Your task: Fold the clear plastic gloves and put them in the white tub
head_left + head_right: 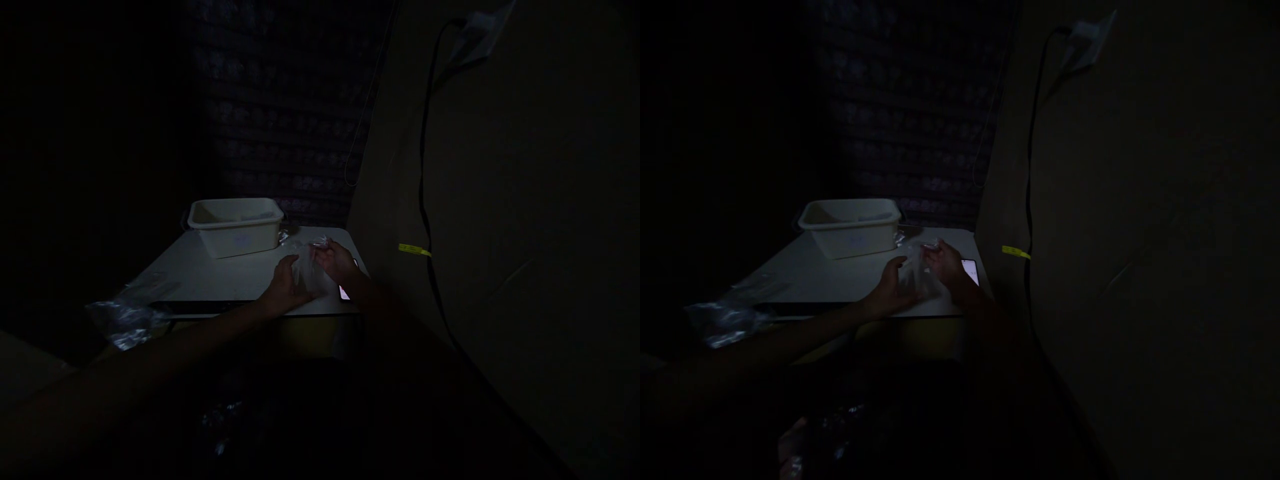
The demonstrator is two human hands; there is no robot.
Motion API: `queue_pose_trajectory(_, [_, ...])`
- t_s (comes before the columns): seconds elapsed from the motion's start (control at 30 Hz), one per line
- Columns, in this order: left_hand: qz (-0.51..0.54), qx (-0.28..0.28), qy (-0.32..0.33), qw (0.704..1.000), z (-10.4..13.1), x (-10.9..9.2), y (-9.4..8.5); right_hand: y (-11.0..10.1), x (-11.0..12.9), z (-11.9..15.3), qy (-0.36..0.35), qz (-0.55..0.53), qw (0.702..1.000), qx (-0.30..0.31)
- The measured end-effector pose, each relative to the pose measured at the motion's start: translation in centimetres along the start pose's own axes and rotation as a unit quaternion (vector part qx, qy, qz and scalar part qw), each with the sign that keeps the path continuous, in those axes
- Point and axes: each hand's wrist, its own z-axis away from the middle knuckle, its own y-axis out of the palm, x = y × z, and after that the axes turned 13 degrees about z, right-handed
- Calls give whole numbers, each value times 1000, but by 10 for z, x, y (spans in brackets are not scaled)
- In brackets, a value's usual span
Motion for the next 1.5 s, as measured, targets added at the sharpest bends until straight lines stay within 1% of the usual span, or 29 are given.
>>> queue_pose_trajectory(0.1, [-5, -39, -25, 999, -3, -2, 2, 10, 1, 1, -27, -15, 1000, -4])
queue_pose_trajectory(0.2, [-19, -47, -51, 997, -12, -2, -7, 10, 3, 1, -54, 6, 998, -14])
queue_pose_trajectory(0.27, [-23, -61, -57, 996, -18, -3, -19, 6, 5, 0, -63, 70, 995, -42])
queue_pose_trajectory(0.3, [-25, -74, -54, 996, -21, -3, -26, 3, 6, 0, -72, 126, 987, -67])
queue_pose_trajectory(0.33, [-29, -85, -47, 995, -24, -4, -33, 1, 8, 1, -94, 197, 971, -92])
queue_pose_trajectory(0.37, [-37, -88, -37, 995, -26, -6, -40, -1, 10, 3, -131, 281, 944, -114])
queue_pose_trajectory(0.4, [-50, -92, -23, 994, -28, -8, -47, -2, 12, 5, -179, 370, 903, -124])
queue_pose_trajectory(0.43, [-69, -81, -7, 994, -29, -11, -52, -1, 14, 8, -233, 454, 852, -121])
queue_pose_trajectory(0.5, [-114, -49, 25, 992, -31, -18, -60, 5, 17, 16, -327, 583, 740, -74])
queue_pose_trajectory(0.53, [-133, -28, 41, 990, -31, -21, -63, 10, 18, 19, -352, 624, 696, -46])
queue_pose_trajectory(0.57, [-147, -10, 54, 988, -31, -25, -64, 16, 18, 22, -366, 653, 662, -22])
queue_pose_trajectory(0.6, [-151, 2, 64, 986, -31, -27, -64, 21, 18, 23, -370, 676, 638, -1])
queue_pose_trajectory(0.63, [-148, 5, 70, 987, -31, -29, -64, 26, 18, 24, -366, 691, 623, 11])
queue_pose_trajectory(0.67, [-139, -1, 70, 988, -31, -29, -63, 30, 18, 24, -358, 700, 618, 14])
queue_pose_trajectory(0.7, [-128, -14, 62, 990, -31, -28, -62, 32, 18, 22, -349, 701, 621, 10])
queue_pose_trajectory(0.77, [-111, -44, 22, 993, -32, -22, -61, 31, 20, 18, -334, 683, 650, -15])
queue_pose_trajectory(0.8, [-107, -44, -9, 993, -33, -17, -62, 28, 21, 15, -328, 665, 670, -27])
queue_pose_trajectory(0.87, [-86, -24, -78, 993, -35, -8, -66, 19, 23, 10, -316, 628, 710, -47])
queue_pose_trajectory(0.93, [-23, -12, -126, 992, -36, -2, -73, 8, 25, 7, -296, 598, 742, -58])
queue_pose_trajectory(0.97, [17, -15, -137, 990, -36, 0, -76, 3, 26, 6, -287, 587, 755, -60])
queue_pose_trajectory(1.07, [111, -33, -136, 984, -37, -2, -85, -3, 27, 5, -278, 558, 781, -39])
queue_pose_trajectory(1.17, [141, -28, -121, 982, -39, -13, -91, 2, 30, 7, -285, 515, 809, 2])
queue_pose_trajectory(1.23, [127, -35, -112, 985, -41, -21, -95, 8, 34, 10, -276, 484, 830, 20])
queue_pose_trajectory(1.3, [91, -55, -101, 989, -42, -29, -100, 10, 38, 12, -259, 463, 847, 35])
queue_pose_trajectory(1.4, [31, -70, -83, 994, -43, -41, -109, 8, 46, 17, -233, 448, 861, 56])
queue_pose_trajectory(1.5, [-21, -64, -82, 994, -41, -53, -116, 6, 54, 22, -209, 438, 872, 67])
